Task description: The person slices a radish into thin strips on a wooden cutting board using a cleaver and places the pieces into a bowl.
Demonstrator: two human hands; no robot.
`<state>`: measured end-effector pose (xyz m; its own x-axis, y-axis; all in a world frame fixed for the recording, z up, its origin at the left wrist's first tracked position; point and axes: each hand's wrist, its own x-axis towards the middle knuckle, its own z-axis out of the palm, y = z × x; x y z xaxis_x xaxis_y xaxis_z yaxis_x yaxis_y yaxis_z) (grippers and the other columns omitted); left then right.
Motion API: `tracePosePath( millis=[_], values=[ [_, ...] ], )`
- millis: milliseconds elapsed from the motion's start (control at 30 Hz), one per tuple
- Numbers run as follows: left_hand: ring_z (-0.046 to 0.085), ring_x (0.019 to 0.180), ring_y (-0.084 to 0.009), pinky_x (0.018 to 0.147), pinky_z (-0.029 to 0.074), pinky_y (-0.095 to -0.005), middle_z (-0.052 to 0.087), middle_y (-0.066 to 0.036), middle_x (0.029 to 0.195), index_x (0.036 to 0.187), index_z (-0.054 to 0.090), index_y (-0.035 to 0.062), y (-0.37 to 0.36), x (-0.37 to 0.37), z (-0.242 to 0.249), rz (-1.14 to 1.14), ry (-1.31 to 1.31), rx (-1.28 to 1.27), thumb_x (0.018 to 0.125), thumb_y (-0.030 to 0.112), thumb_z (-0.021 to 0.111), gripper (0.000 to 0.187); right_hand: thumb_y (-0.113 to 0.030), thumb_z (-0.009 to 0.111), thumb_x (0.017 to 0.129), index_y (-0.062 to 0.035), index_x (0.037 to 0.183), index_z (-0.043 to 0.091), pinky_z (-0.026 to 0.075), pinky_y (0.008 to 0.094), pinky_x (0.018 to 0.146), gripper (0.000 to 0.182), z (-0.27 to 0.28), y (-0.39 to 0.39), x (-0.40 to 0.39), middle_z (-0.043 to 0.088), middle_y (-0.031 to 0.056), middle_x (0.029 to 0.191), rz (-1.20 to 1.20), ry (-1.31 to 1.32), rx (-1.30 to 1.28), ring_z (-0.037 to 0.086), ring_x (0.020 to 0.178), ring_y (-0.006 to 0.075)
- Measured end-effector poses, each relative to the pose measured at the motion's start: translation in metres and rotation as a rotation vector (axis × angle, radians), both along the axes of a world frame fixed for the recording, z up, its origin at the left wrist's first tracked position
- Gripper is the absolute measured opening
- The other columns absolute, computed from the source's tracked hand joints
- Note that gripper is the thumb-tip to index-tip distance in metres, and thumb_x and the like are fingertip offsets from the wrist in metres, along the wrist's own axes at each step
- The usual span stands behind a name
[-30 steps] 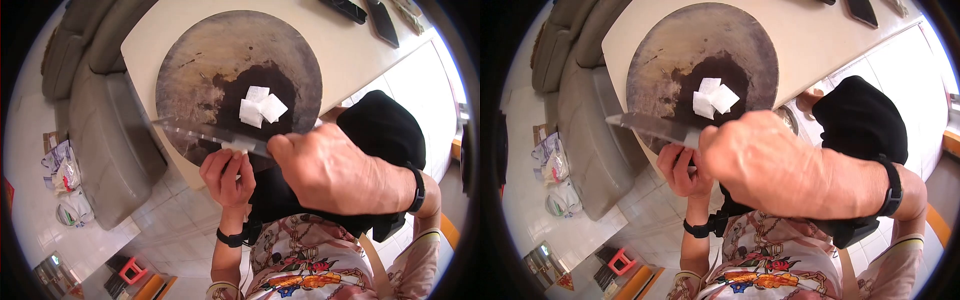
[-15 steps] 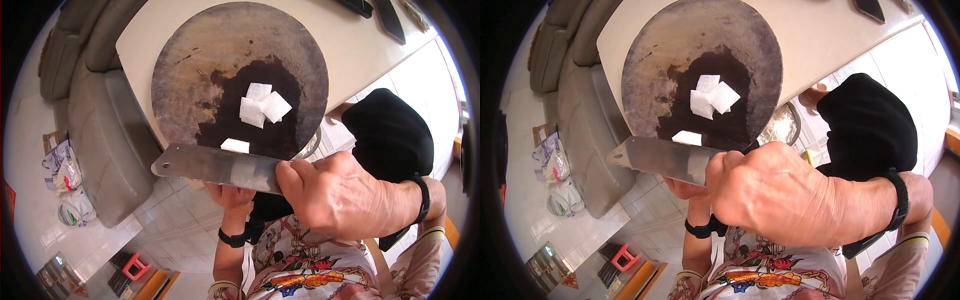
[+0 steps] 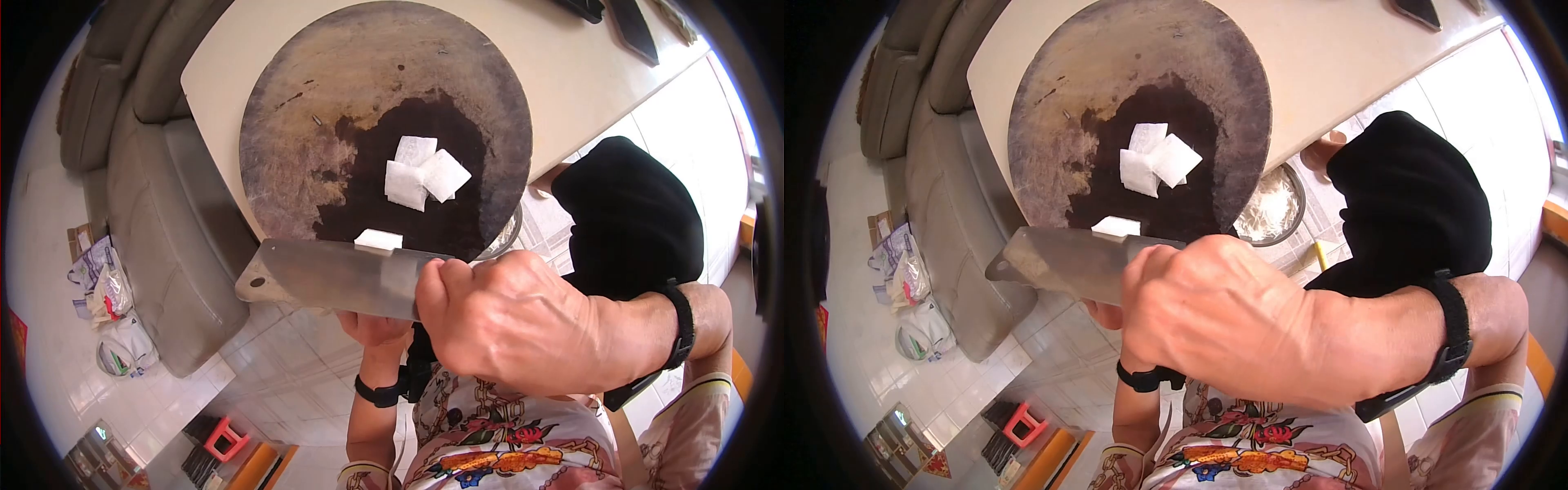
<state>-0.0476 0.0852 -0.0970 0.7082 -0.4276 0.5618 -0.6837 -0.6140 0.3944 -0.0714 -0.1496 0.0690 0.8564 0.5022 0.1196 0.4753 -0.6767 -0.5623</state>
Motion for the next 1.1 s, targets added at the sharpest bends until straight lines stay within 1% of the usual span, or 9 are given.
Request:
tracePosePath(
  millis=[133, 233, 267, 400, 467, 533, 633, 833, 1100],
  values=[
    [0.055, 0.107, -0.0366, 0.087, 0.046, -0.0448, 0.058, -0.014, 0.118, 0.109, 0.062, 0.0025, -0.006, 0.006, 0.001, -0.008, -0.073, -0.044, 0.077, 0.023, 0.076, 0.040, -0.003, 0.061, 0.056, 0.0143, 0.074, 0.053, 0.046, 0.0313, 0.041, 0.026, -0.006, 0.005, 0.007, 0.049, 0.0142, 0.064, -0.007, -0.045, -0.012, 0.058, 0.053, 0.0227],
    [0.055, 0.101, -0.0332, 0.086, 0.046, -0.0431, 0.058, -0.012, 0.112, 0.103, 0.063, 0.0040, -0.019, 0.001, 0.019, -0.015, 0.411, -0.411, 0.079, 0.021, 0.075, 0.032, 0.000, 0.061, 0.060, 0.0098, 0.070, 0.056, 0.049, 0.0353, 0.047, 0.015, -0.009, 0.009, 0.012, 0.056, 0.0178, 0.064, -0.026, 0.022, 0.058, 0.063, 0.058, 0.0291],
    [0.055, 0.101, -0.0332, 0.086, 0.046, -0.0431, 0.058, -0.012, 0.112, 0.103, 0.063, 0.0040, -0.023, 0.002, 0.022, -0.020, 0.409, -0.415, 0.079, 0.021, 0.075, 0.032, 0.000, 0.061, 0.060, 0.0098, 0.070, 0.056, 0.049, 0.0353, 0.047, 0.015, -0.010, 0.010, 0.015, 0.056, 0.0178, 0.064, -0.029, 0.019, 0.053, 0.063, 0.058, 0.0291],
    [0.055, 0.101, -0.0319, 0.083, 0.049, -0.0408, 0.059, -0.009, 0.107, 0.095, 0.064, 0.0025, -0.035, 0.010, 0.040, -0.026, 0.130, -0.247, 0.079, 0.011, 0.074, 0.020, 0.000, 0.061, 0.065, 0.0072, 0.072, 0.056, 0.051, 0.0390, 0.052, 0.012, -0.017, 0.019, 0.018, 0.059, 0.0193, 0.065, -0.054, 0.099, 0.088, 0.065, 0.062, 0.0332],
    [0.056, 0.100, -0.0305, 0.080, 0.052, -0.0378, 0.059, -0.009, 0.106, 0.095, 0.064, 0.0014, -0.039, 0.016, 0.045, -0.116, -0.126, -0.155, 0.078, 0.002, 0.073, 0.019, 0.000, 0.061, 0.065, 0.0071, 0.074, 0.055, 0.051, 0.0405, 0.054, 0.013, -0.019, 0.013, 0.014, 0.058, 0.0192, 0.063, -0.225, 0.060, 0.155, 0.064, 0.062, 0.0361],
    [0.057, 0.097, -0.0295, 0.077, 0.054, -0.0351, 0.059, -0.010, 0.104, 0.094, 0.064, 0.0008, -0.042, 0.015, 0.044, -0.107, -0.154, -0.174, 0.077, -0.005, 0.071, 0.019, 0.000, 0.060, 0.065, 0.0060, 0.075, 0.052, 0.050, 0.0428, 0.053, 0.014, -0.019, 0.002, 0.006, 0.056, 0.0189, 0.060, -0.238, 0.088, 0.064, 0.062, 0.059, 0.0381],
    [0.057, 0.097, -0.0307, 0.079, 0.053, -0.0374, 0.059, -0.011, 0.104, 0.093, 0.064, 0.0013, -0.042, 0.014, 0.041, -0.095, -0.151, -0.186, 0.077, -0.001, 0.073, 0.018, 0.001, 0.058, 0.066, 0.0049, 0.080, 0.047, 0.047, 0.0435, 0.048, 0.018, -0.020, -0.004, -0.007, 0.055, 0.0171, 0.062, -0.241, -0.016, 0.089, 0.058, 0.053, 0.0369],
    [0.057, 0.103, -0.0340, 0.089, 0.047, -0.0433, 0.061, -0.013, 0.115, 0.105, 0.067, 0.0049, -0.024, 0.002, 0.017, 0.046, -0.083, -0.113, 0.078, 0.034, 0.075, 0.041, -0.002, 0.060, 0.068, 0.0112, 0.086, 0.047, 0.044, 0.0344, 0.039, 0.026, -0.006, -0.002, -0.025, 0.052, 0.0128, 0.064, -0.068, 0.024, -0.027, 0.059, 0.048, 0.0269],
    [0.060, 0.101, -0.0336, 0.088, 0.047, -0.0404, 0.066, -0.012, 0.108, 0.104, 0.067, 0.0059, -0.008, -0.006, 0.015, -0.014, 0.010, -0.005, 0.076, 0.030, 0.077, 0.039, -0.004, 0.061, 0.063, 0.0228, 0.096, 0.048, 0.047, 0.0316, 0.041, 0.045, 0.001, 0.000, -0.021, 0.053, 0.0138, 0.066, -0.012, 0.001, -0.087, 0.061, 0.052, 0.0244]
  ],
)
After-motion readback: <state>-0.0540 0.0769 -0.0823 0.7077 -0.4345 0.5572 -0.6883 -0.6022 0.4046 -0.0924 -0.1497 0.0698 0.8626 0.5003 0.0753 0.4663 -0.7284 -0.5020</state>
